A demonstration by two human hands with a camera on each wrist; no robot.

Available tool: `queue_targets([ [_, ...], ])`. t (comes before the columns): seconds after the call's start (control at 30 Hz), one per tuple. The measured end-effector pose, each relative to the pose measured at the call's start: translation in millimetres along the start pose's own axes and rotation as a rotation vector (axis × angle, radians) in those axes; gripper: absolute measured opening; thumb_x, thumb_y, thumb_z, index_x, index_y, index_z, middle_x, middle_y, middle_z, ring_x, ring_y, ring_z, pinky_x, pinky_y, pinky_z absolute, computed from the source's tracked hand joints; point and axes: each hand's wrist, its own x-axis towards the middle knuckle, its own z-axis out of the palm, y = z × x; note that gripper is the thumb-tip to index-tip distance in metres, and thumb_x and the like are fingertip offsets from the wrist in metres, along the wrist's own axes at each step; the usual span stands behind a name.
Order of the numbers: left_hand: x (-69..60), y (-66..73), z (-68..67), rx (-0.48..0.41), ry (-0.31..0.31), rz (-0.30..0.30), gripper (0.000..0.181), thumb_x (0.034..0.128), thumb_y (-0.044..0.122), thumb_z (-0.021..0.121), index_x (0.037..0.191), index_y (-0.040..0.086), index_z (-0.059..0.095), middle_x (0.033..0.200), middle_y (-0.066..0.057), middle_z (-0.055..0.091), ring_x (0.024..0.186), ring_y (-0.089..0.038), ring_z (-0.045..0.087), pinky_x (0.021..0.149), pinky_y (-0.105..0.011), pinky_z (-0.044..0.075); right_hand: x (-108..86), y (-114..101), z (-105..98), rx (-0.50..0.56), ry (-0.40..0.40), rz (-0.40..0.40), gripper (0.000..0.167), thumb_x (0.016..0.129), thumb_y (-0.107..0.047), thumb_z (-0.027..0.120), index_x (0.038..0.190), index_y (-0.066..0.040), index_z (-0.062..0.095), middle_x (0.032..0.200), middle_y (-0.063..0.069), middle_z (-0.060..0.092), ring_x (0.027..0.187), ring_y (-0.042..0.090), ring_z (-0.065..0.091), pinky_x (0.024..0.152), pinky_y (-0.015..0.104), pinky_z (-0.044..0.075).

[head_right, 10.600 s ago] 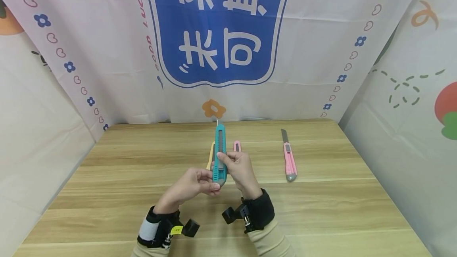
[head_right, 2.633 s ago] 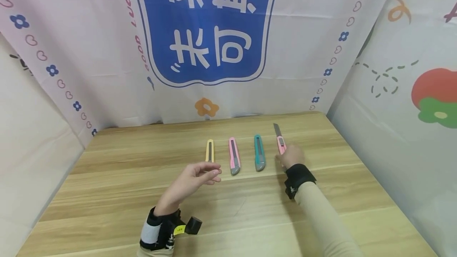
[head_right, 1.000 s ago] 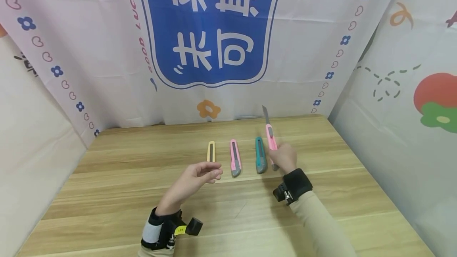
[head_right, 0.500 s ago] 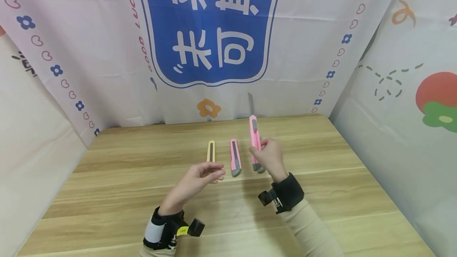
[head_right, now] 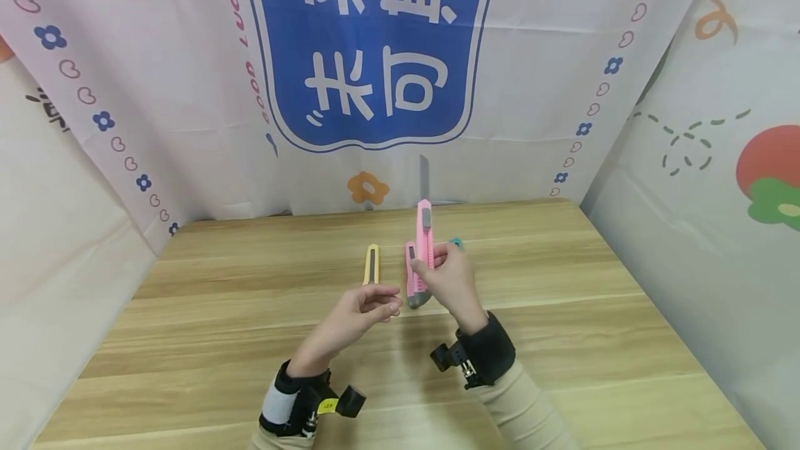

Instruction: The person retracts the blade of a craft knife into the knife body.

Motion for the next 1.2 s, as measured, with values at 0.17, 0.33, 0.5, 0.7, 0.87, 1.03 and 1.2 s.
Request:
queue_targets([
  [0.17,0.8,-0.8,0.5,-0.002,0.023,0.017,0.041,0.0941,0.019,0.062,0.13,-0.001,0.056,0.118,-0.02,0.066,0.103,-0.023,0.065,0.085,-0.029,0.058,-5.9,-8,12,0.008,0.002,-0.026,0.036,0.083,-0.019,0.074,0.106,0.005,0.059,0.09,0.014,0.061,0.076,0.015,0.056,0.061,0.015,0.046],
  [0.33,2.8,-1.1,2.2,-0.033,0.066,0.042,0.043,0.0905,0.014,0.066,0.128,-0.003,0.056,0.116,-0.023,0.066,0.101,-0.027,0.067,0.082,-0.025,0.058,-11.3,-13,23,0.008,0.012,-0.034,0.037,0.082,-0.021,0.075,0.104,0.004,0.059,0.089,0.015,0.062,0.075,0.015,0.056,0.062,0.016,0.046],
  [0.5,3.0,-1.4,2.6,-0.051,0.098,0.056,0.038,0.0885,0.01,0.068,0.123,-0.003,0.059,0.114,-0.023,0.066,0.098,-0.026,0.068,0.078,-0.019,0.057,-14.3,-16,31,0.019,0.029,-0.041,0.039,0.081,-0.022,0.077,0.105,0.003,0.058,0.09,0.015,0.063,0.075,0.015,0.057,0.062,0.015,0.046],
  [0.7,3.6,-3.0,2.0,-0.038,0.127,0.054,0.028,0.088,0.01,0.068,0.112,-0.004,0.064,0.107,-0.023,0.068,0.089,-0.017,0.067,0.072,-0.014,0.053,-16.6,-16,39,0.068,0.023,-0.038,0.038,0.081,-0.022,0.077,0.102,0.004,0.058,0.087,0.015,0.062,0.072,0.014,0.056,0.06,0.015,0.046],
  [0.87,3.2,-5.3,3.2,-0.035,0.128,0.044,0.029,0.0882,0.009,0.066,0.113,-0.005,0.063,0.105,-0.023,0.068,0.087,-0.016,0.068,0.075,-0.023,0.058,-18.2,-14,41,0.079,0.029,-0.011,0.037,0.08,-0.022,0.078,0.1,0.002,0.058,0.085,0.013,0.062,0.07,0.012,0.054,0.058,0.015,0.044],
  [1.03,3.1,-5.8,3.2,-0.038,0.138,0.038,0.028,0.0884,0.007,0.064,0.113,-0.006,0.062,0.106,-0.023,0.068,0.089,-0.022,0.07,0.078,-0.03,0.06,-16.2,-14,42,0.079,0.025,-0.003,0.037,0.078,-0.022,0.079,0.098,0.001,0.058,0.084,0.012,0.061,0.068,0.013,0.053,0.056,0.015,0.044],
  [1.2,3.2,-6.3,2.8,-0.057,0.131,0.014,0.027,0.0892,0.008,0.065,0.112,-0.006,0.063,0.106,-0.022,0.068,0.093,-0.025,0.072,0.078,-0.027,0.06,-11.5,-15,41,0.076,-0.043,0.016,0.038,0.078,-0.023,0.079,0.099,-0.001,0.057,0.088,0.01,0.059,0.072,0.013,0.053,0.059,0.015,0.046],
])
